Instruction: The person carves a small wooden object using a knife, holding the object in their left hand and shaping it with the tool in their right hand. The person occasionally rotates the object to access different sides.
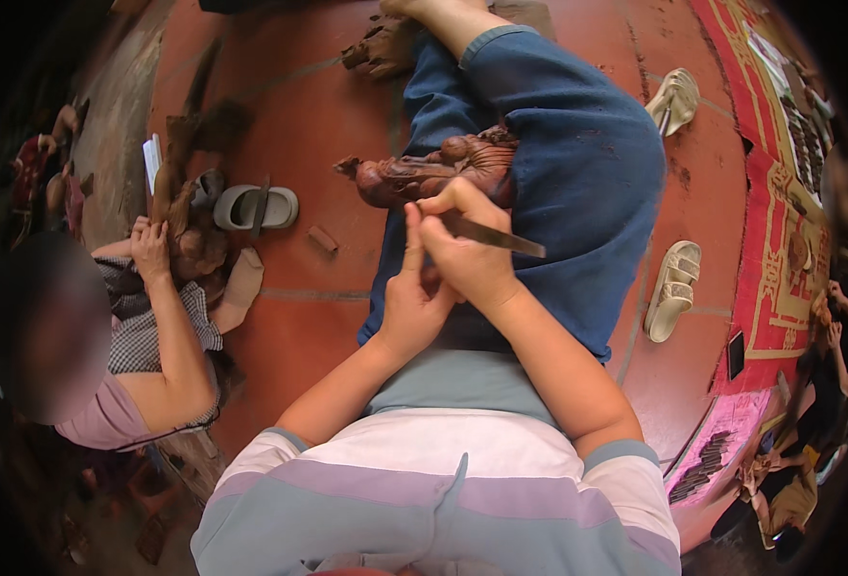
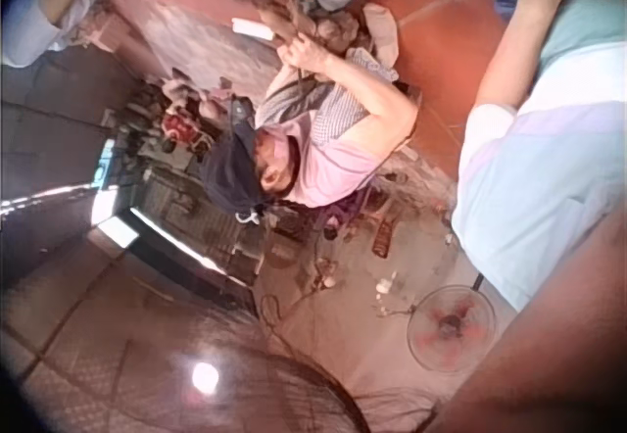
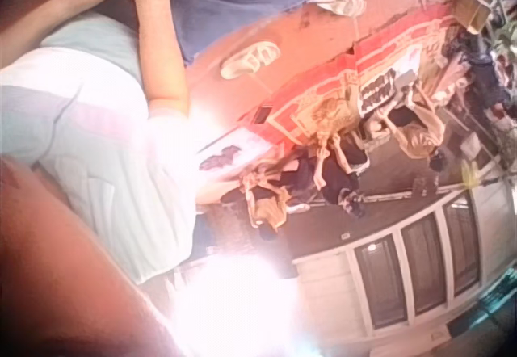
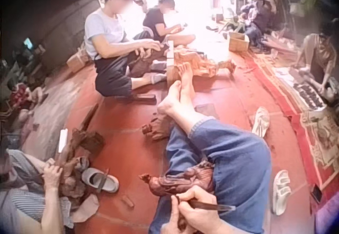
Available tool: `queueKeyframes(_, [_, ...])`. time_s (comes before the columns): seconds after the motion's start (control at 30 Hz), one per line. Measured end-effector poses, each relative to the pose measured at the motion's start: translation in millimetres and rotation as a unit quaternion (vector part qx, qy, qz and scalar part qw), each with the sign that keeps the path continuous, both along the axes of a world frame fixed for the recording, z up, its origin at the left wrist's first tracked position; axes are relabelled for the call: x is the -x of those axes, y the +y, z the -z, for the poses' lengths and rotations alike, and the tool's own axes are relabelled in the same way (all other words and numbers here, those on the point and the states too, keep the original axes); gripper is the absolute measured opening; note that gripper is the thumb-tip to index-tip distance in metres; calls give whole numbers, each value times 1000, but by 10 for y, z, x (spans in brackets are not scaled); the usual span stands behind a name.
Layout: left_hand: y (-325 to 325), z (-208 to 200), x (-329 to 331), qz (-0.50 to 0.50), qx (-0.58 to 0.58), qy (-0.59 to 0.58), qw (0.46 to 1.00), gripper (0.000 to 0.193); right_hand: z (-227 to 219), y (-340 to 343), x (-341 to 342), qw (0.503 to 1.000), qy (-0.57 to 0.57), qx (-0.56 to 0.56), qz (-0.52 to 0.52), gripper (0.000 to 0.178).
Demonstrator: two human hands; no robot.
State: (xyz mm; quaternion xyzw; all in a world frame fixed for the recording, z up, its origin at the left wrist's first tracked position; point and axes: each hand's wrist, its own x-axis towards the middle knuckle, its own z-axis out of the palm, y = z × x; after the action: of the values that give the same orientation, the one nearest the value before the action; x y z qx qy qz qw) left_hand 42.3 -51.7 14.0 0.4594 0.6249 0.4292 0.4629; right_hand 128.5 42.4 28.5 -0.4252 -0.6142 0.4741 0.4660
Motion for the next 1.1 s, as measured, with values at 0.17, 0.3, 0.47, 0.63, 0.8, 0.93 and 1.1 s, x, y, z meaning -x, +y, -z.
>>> queueKeyframes(0.17, [15,-93,56,11,-22,24,999,92,-107,-39,-46,999,-31,25,-6,5])
queueKeyframes(0.3, [-30,-83,15,12,-6,41,999,96,-57,-57,10,999,19,31,-27,5])
queueKeyframes(0.47, [47,-141,9,49,-8,42,998,101,-148,2,-83,998,-53,23,-20,5])
queueKeyframes(0.63, [-8,-21,-24,33,-19,64,997,107,-53,2,-48,996,-61,-51,-33,10])
queueKeyframes(0.8, [47,-15,-69,62,-12,16,998,99,-155,2,-186,987,-150,-56,-16,8])
queueKeyframes(0.93, [-15,37,-34,27,-63,26,997,106,-121,-38,-48,996,-49,-65,-45,9])
queueKeyframes(1.1, [144,-70,-31,100,-2,36,994,101,-97,5,-196,998,-65,17,21,13])
